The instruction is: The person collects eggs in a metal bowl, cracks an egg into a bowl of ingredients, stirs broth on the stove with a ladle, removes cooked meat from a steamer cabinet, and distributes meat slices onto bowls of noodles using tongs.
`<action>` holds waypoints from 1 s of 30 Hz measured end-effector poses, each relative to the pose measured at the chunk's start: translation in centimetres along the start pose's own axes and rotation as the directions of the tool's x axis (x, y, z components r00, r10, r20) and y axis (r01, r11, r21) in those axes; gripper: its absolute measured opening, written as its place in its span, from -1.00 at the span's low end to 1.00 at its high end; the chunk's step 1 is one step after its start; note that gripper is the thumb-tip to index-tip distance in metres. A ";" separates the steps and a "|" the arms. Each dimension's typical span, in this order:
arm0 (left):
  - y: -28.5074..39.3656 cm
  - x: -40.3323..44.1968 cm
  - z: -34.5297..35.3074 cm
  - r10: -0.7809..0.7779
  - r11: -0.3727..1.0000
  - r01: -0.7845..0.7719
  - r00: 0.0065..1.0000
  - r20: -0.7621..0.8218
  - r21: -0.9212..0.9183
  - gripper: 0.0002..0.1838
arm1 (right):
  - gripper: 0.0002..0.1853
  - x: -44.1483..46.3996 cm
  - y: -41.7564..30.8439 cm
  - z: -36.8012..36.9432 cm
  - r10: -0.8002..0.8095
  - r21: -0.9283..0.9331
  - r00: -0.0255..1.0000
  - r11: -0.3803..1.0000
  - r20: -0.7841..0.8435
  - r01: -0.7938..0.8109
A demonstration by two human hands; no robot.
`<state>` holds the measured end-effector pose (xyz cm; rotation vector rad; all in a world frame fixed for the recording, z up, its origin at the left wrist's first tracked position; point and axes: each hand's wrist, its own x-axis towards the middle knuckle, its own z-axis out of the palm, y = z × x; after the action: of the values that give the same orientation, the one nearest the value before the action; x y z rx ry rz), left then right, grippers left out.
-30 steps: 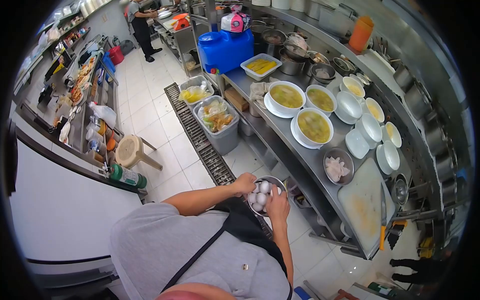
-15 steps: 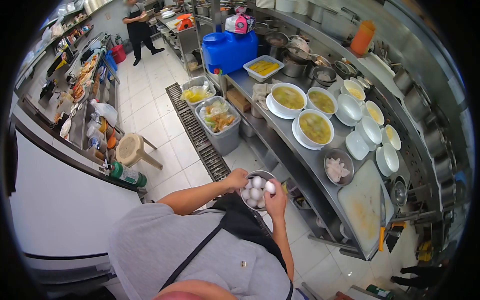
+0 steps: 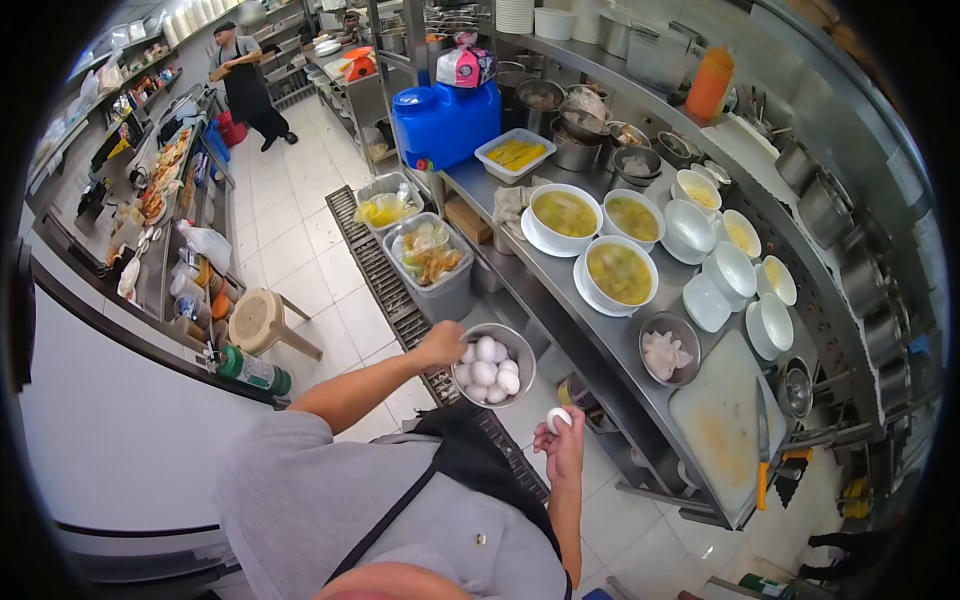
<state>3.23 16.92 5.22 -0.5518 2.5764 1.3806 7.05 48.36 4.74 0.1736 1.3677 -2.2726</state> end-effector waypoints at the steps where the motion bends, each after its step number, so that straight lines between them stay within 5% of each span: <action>1: 0.4 0.0 -0.9 0.096 0.991 -0.088 0.993 -0.075 0.105 -0.82 | -0.73 0.2 0.5 -0.7 0.017 0.036 1.000 0.999 -0.003 -0.017; 3: 1.2 -0.1 -3.2 0.197 0.962 -0.163 0.970 -0.141 0.220 -0.80 | -0.71 0.4 1.2 -1.5 0.051 0.083 0.998 0.995 -0.032 -0.048; 7: 4.3 -0.2 -9.0 0.059 0.998 -0.055 0.994 -0.091 0.040 -0.77 | -0.71 0.6 1.6 -1.6 0.094 0.073 0.994 0.993 -0.062 -0.090; 8: 3.6 0.8 -10.0 0.286 0.958 -0.283 0.943 -0.170 0.044 -0.76 | -0.71 1.3 2.1 -1.9 0.118 0.035 0.991 0.993 -0.065 -0.116; 12: 11.5 1.6 -17.5 0.171 0.983 -0.179 0.972 -0.161 -0.034 -0.80 | -0.72 2.0 3.3 -2.1 0.176 -0.026 0.979 0.983 -0.105 -0.179; 15: 16.0 6.9 -23.8 0.225 0.968 -0.243 0.954 -0.198 -0.070 -0.94 | -0.73 2.2 2.8 -1.3 0.155 -0.020 0.978 0.987 -0.139 -0.160; 17: 20.6 11.3 -28.2 0.388 0.918 -0.355 0.894 -0.223 0.174 -0.96 | -0.73 2.8 2.5 -0.9 0.125 -0.049 0.976 0.990 -0.177 -0.136; 18: 24.1 12.1 -29.6 0.347 0.937 -0.349 0.918 -0.191 0.023 -0.97 | -0.73 3.2 2.5 -1.1 0.112 -0.020 0.976 0.993 -0.186 -0.118; 22: 34.9 21.4 -33.1 0.407 0.888 -0.445 0.878 -0.250 -0.118 -0.89 | -0.73 5.1 1.5 -1.0 0.057 0.072 0.953 0.997 -0.296 -0.038; 24: 39.3 28.2 -35.0 0.430 0.881 -0.455 0.884 -0.184 -0.126 -0.95 | -0.74 5.8 0.7 -0.3 0.053 0.093 0.937 0.995 -0.344 -0.022; 26: 42.8 39.2 -38.3 0.377 0.883 -0.396 0.918 -0.124 -0.252 -0.83 | -0.75 6.9 -0.1 0.6 0.036 0.078 0.910 0.997 -0.413 -0.004; 29: 47.6 47.3 -39.2 0.280 0.936 -0.265 0.959 0.032 -0.232 -0.72 | -0.75 7.8 -1.1 1.7 -0.022 0.081 0.865 0.994 -0.501 0.072; 30: 47.6 48.9 -38.7 0.350 0.924 -0.327 0.932 0.092 -0.197 -0.70 | -0.75 7.7 -1.1 2.5 -0.043 0.096 0.836 0.989 -0.546 0.114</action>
<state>-59.52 -3.03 48.00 -0.0310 2.5449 1.7047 0.11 44.07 4.20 0.8835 1.5124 -2.4877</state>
